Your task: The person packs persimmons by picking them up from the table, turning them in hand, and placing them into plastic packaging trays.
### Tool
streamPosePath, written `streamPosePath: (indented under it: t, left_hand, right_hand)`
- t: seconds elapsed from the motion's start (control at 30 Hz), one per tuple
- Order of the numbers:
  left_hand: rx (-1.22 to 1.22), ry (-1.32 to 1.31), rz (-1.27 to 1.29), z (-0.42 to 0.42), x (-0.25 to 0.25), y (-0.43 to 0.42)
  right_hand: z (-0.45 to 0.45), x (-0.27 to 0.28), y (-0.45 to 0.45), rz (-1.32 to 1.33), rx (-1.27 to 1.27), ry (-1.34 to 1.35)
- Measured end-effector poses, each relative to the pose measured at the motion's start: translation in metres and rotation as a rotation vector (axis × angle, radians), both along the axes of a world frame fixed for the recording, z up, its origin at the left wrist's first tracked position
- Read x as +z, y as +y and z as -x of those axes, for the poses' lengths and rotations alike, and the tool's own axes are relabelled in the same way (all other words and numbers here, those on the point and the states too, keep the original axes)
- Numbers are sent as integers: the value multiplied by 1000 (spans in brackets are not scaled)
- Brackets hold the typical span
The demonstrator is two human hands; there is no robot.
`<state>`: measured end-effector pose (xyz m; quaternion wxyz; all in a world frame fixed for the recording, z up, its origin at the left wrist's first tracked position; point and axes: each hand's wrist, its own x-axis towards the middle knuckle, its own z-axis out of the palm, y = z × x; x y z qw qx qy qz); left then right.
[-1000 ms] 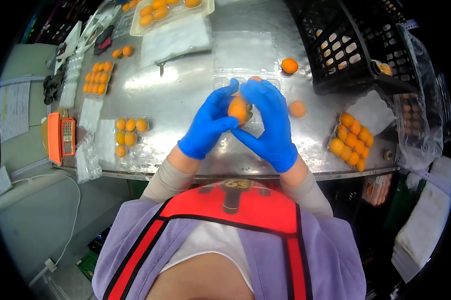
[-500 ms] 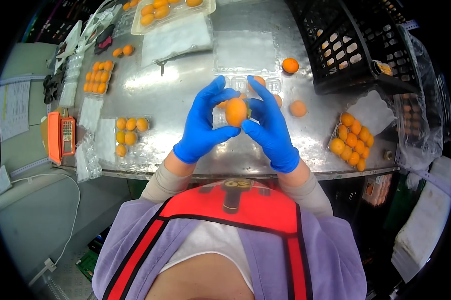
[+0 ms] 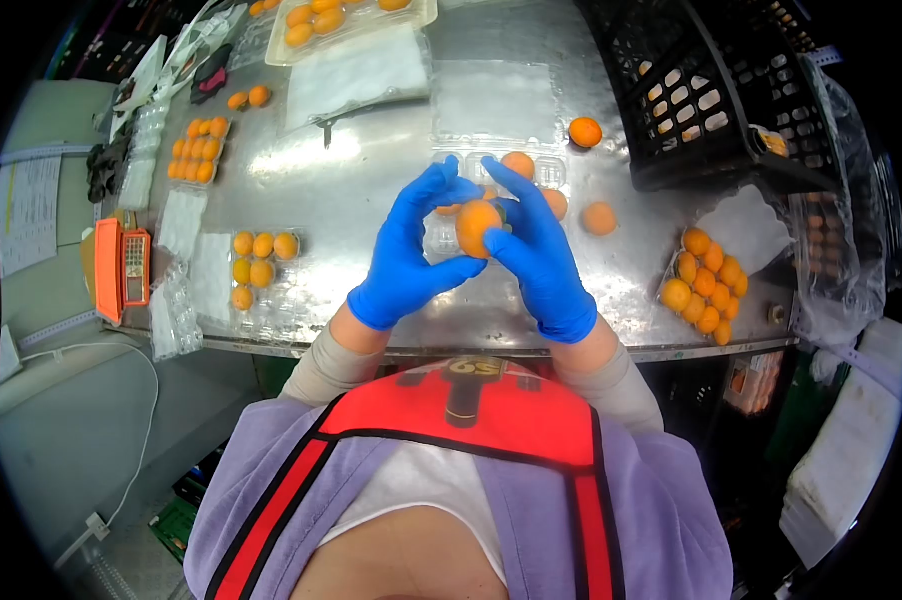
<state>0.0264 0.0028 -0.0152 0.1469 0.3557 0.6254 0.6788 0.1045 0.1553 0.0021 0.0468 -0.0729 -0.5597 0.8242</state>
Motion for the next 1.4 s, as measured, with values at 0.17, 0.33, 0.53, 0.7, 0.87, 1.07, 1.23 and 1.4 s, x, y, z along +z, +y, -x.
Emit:
streamPosePath:
  t: [0.17,0.33,0.53,0.7,0.87,1.07,1.23,1.4]
  left_hand:
    - [42,111,27,1,14,2]
    - [-264,-633,-211,2,17,1]
    - [-256,-914,-263,2,11,6]
    - [-204,-824,-183,-3,16,8]
    - [8,-239,-105,-1,9,9]
    - [227,243,96,6,15,3]
    - [295,328,141,8,16,-1]
    - [383,236,275,16,17,-21]
  right_hand:
    - [0,1,0,-318,-103,247]
    - [-1,-1,2,-593,-174,381]
    - [-2,-4,2,-656,-174,369]
    - [0,-5,1,-596,-139,354]
    - [6,-5,3,-343,-318,286]
    - [6,-9,7,-278,-295,115]
    - [8,-12,6,-272,-219,68]
    - [12,-19,6,-271,-162,-7]
